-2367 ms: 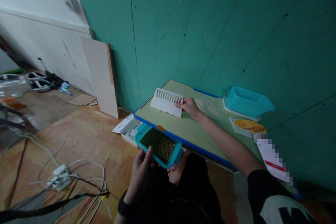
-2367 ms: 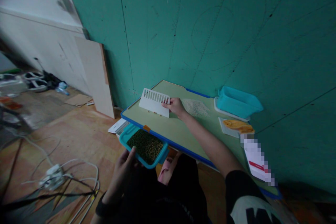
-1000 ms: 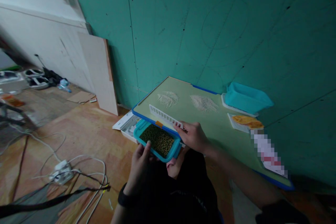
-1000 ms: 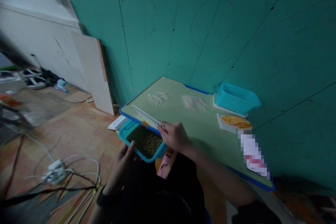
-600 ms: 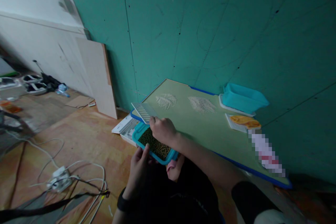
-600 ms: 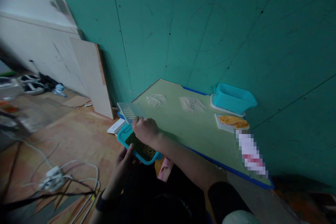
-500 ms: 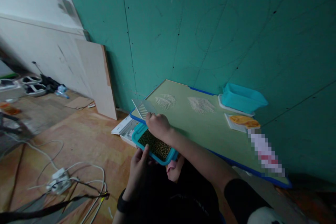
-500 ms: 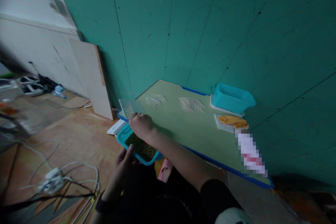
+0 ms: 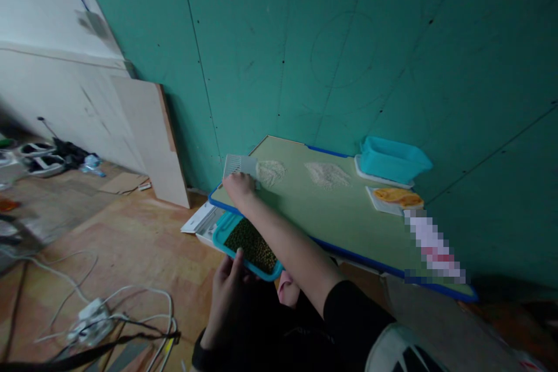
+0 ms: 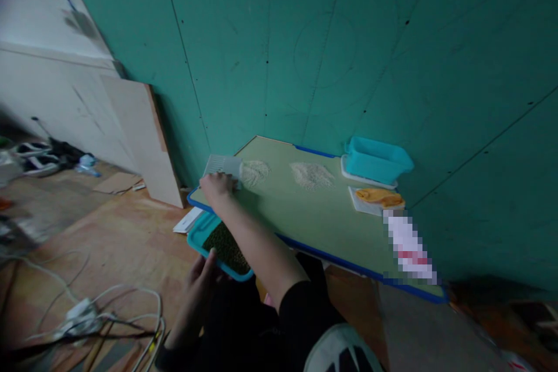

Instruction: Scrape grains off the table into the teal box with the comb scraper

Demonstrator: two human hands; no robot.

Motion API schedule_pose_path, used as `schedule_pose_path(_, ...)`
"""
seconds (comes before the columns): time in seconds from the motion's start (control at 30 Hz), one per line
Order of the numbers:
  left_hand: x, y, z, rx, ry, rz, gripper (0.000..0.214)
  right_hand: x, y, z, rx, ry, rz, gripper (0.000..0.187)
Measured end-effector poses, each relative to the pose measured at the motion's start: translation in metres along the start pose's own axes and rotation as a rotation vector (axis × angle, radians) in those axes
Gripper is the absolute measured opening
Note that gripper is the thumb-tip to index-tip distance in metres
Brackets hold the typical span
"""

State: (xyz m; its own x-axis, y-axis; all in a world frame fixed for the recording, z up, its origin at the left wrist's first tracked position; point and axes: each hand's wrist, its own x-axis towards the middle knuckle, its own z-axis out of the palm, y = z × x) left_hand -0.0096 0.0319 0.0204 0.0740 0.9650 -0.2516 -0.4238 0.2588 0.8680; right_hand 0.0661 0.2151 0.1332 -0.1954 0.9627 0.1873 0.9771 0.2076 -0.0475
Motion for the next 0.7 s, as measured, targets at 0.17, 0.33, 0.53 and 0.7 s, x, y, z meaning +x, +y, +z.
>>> schedule_pose_path(0.17, 0.002, -0.001, -0.001, 0.021, 0.021, -0.002, 0.04, 0.025, 0.004, 0.003, 0.015, -0.045, 0.117, 0.027)
schedule_pose_path(0.33, 0.003, -0.001, -0.002, 0.036, 0.036, -0.007, 0.047, 0.029, 0.026, -0.009, 0.01, -0.044, 0.235, 0.027)
schedule_pose_path(0.53, 0.005, -0.005, -0.004, -0.008, 0.069, -0.044, 0.051, 0.004, 0.061, -0.021, -0.023, -0.011, 0.313, 0.031)
schedule_pose_path(0.7, 0.002, -0.004, -0.001, -0.003, 0.067, -0.032, 0.047, -0.026, 0.092, -0.035, -0.053, -0.031, 0.38, 0.029)
